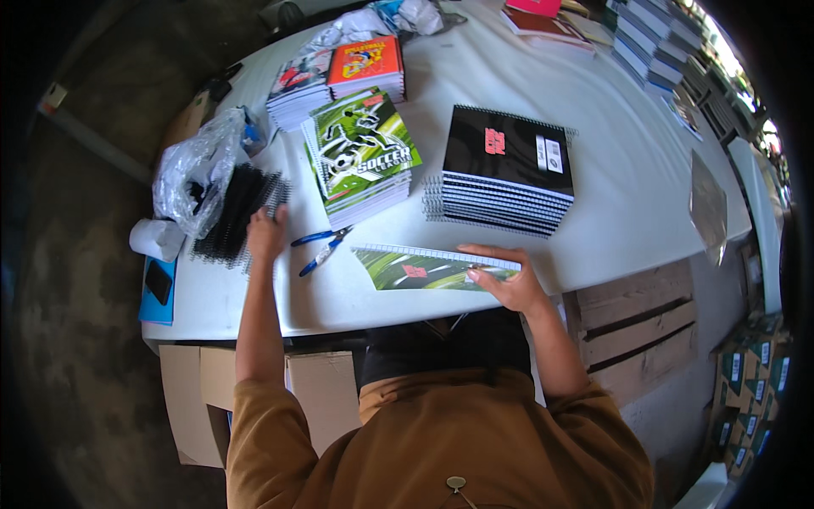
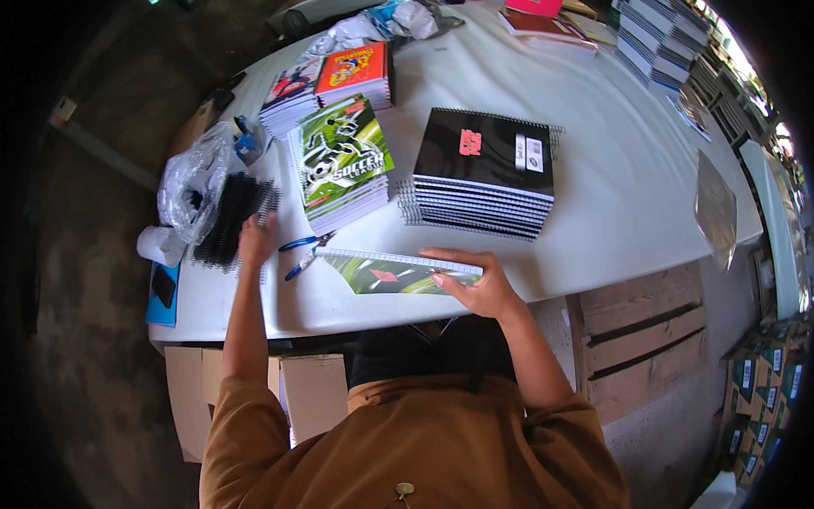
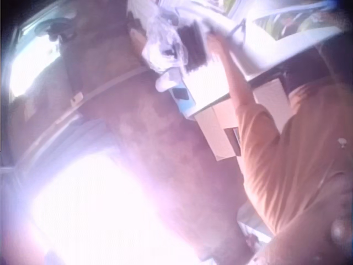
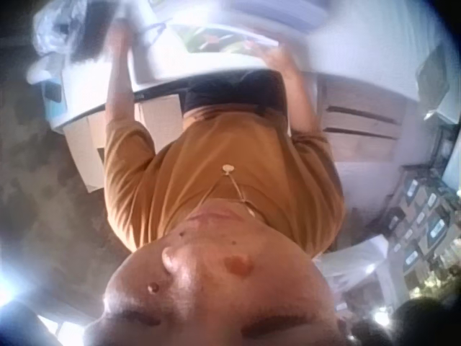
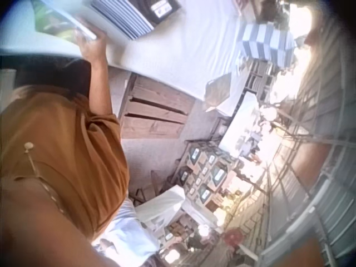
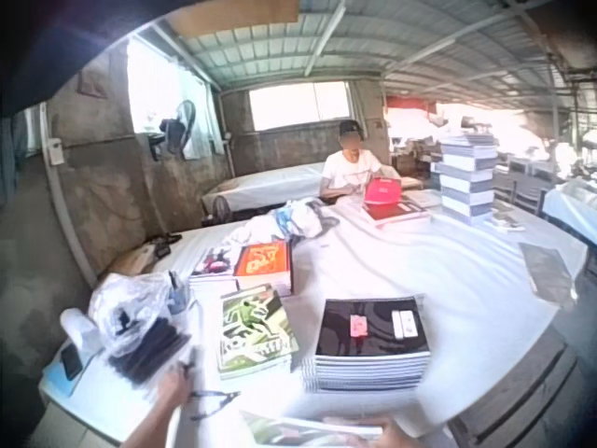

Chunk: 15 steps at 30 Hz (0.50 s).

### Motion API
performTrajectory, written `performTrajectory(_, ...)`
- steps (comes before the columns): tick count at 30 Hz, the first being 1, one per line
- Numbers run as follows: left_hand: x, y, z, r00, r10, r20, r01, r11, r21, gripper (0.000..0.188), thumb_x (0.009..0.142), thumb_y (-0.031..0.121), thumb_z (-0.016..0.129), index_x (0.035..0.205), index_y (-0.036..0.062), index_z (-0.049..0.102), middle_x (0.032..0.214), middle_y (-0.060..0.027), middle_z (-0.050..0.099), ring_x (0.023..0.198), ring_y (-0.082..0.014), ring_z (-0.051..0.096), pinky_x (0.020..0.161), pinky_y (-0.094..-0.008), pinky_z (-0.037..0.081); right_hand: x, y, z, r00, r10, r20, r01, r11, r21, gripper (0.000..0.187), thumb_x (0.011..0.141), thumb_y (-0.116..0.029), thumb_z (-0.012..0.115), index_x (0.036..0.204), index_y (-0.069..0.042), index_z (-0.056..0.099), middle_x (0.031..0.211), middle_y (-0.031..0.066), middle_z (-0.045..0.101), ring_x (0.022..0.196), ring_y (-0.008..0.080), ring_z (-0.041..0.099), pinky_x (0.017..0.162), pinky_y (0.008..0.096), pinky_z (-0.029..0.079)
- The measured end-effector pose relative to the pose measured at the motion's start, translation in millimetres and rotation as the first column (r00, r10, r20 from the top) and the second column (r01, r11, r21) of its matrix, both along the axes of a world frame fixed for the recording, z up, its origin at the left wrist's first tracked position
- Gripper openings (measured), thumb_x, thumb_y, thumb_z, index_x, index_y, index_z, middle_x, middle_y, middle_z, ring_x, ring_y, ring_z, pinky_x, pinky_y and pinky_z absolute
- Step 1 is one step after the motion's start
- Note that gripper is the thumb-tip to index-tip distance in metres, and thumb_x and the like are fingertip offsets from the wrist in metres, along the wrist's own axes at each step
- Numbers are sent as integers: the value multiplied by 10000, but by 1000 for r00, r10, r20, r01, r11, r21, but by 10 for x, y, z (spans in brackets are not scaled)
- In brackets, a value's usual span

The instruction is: The person binds notebooks by threading plastic spirals through the punched edges of paper stacks and then stacking the completed notebooks on a table.

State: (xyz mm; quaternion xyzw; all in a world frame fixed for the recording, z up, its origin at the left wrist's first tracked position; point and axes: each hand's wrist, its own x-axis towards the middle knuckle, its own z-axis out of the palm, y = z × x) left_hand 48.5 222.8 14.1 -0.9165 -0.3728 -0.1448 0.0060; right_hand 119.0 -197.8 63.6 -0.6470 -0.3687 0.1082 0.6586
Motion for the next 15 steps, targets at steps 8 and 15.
performTrajectory(8,-258,-55,331,974,19,227,15,989,-145,326,855,359,556,964,70,659,902,-156,626,848,-362,599,723,-448,461,64,-97,-241,998,42,-41,-40,997,68,271,824,31,583,1094,33,613,1061,119,652,937,133,604,835,249,463)
performTrajectory(15,-317,-1177,917,755,-458,468,650,433,-624,214,905,207,511,995,18,558,759,-102,523,690,-157,468,665,-278,411,81,-200,-288,995,-60,-85,65,997,51,268,815,8,603,1081,36,619,1041,109,655,926,118,596,834,249,461)
